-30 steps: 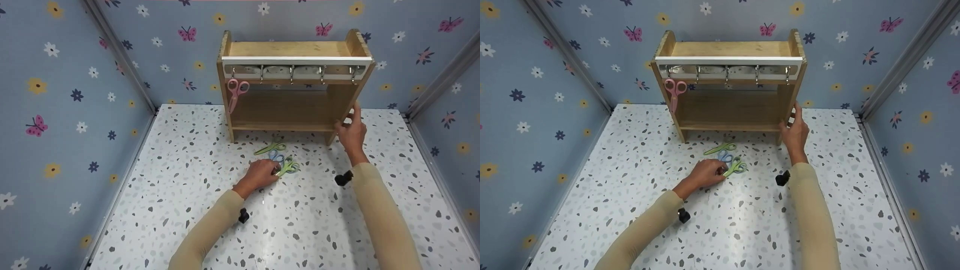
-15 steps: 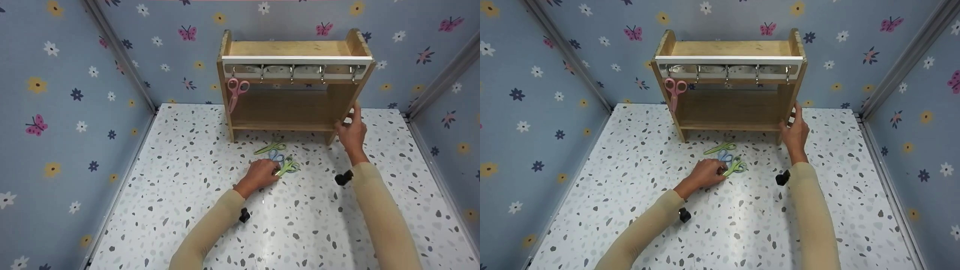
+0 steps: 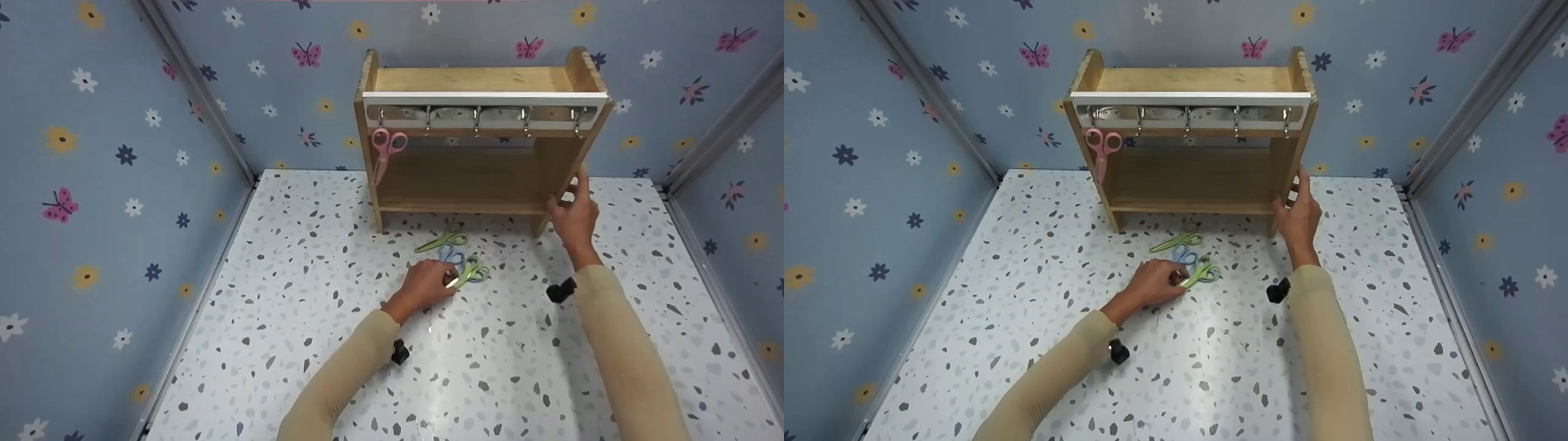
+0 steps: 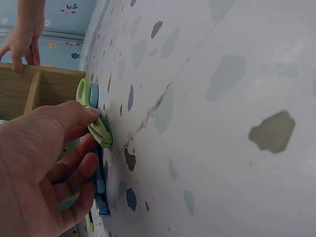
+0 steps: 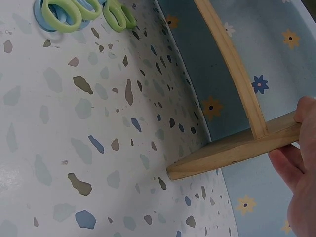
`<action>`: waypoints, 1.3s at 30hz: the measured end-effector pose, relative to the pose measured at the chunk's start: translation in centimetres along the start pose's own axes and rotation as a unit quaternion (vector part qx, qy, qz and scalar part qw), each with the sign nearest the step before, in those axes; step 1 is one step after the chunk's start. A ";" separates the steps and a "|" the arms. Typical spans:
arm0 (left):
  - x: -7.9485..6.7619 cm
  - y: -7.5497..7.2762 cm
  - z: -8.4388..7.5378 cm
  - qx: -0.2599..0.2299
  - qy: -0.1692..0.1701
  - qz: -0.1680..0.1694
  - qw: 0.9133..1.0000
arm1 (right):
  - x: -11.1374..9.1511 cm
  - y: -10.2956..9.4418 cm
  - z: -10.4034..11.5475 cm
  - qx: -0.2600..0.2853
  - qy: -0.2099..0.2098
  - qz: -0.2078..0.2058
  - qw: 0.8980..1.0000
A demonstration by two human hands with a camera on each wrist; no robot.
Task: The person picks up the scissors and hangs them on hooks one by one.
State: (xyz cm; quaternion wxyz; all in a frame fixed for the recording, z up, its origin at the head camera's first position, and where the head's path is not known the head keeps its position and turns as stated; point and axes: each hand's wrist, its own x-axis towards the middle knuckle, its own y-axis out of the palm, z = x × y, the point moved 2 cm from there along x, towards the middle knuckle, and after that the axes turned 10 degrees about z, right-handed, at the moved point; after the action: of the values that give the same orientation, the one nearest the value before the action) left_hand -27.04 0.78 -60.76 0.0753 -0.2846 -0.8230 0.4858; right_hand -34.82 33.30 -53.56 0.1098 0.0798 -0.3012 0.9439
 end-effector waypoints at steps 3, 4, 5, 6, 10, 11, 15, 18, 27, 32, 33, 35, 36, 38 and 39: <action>0.0 0.0 0.0 -0.009 0.001 -0.001 1.000 | 0.0 0.0 0.1 -0.001 0.001 0.001 1.000; 0.0 0.1 0.0 -0.011 0.001 -0.002 1.000 | 0.0 0.0 0.1 -0.001 0.001 0.000 1.000; 0.0 0.1 0.0 -0.013 0.002 -0.001 1.000 | 0.0 0.0 0.1 -0.002 0.001 -0.001 1.000; 0.1 0.1 0.0 -0.015 0.001 -0.001 1.000 | 0.0 0.0 0.2 -0.002 0.001 -0.001 1.000; 0.1 0.2 0.1 -0.019 -0.004 -0.001 1.000 | 0.0 0.0 0.1 -0.004 0.002 -0.001 1.000; 0.1 0.2 0.0 -0.019 -0.006 -0.001 1.000 | 0.1 0.0 0.1 -0.002 0.003 0.000 1.000; 0.1 0.2 0.0 -0.019 -0.008 -0.002 1.000 | 0.1 0.0 0.1 -0.001 0.003 0.000 1.000; 0.1 0.2 0.0 -0.017 -0.003 -0.002 1.000 | 0.1 0.0 0.0 -0.006 -0.005 -0.004 1.000; 0.1 0.3 -0.1 -0.005 0.002 0.000 1.000 | -0.1 0.1 0.1 -0.015 0.005 -0.007 1.000; 0.1 0.4 0.0 -0.009 0.000 0.001 1.000 | -0.1 0.0 0.1 -0.011 0.012 -0.001 1.000; 0.1 0.4 0.0 -0.007 -0.001 0.001 1.000 | 0.0 0.0 0.1 -0.010 0.012 0.000 1.000; 0.1 0.4 0.0 -0.004 -0.002 0.001 1.000 | 0.0 -0.1 0.1 -0.009 0.012 0.001 1.000; 0.1 0.4 0.0 -0.003 -0.003 0.002 1.000 | 0.0 0.0 0.1 -0.009 0.013 0.002 1.000; 0.1 0.4 0.0 -0.003 -0.003 0.003 1.000 | 0.1 0.0 0.0 -0.008 0.014 0.003 1.000; 0.1 0.4 0.0 -0.002 -0.004 0.003 1.000 | 0.1 0.0 0.0 -0.008 0.013 0.003 1.000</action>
State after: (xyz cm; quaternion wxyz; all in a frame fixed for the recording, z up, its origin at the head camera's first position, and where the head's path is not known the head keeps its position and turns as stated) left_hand -26.98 1.00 -61.11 0.0699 -0.2858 -0.8232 0.4856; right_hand -34.89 33.34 -53.52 0.1116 0.0654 -0.3076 0.9427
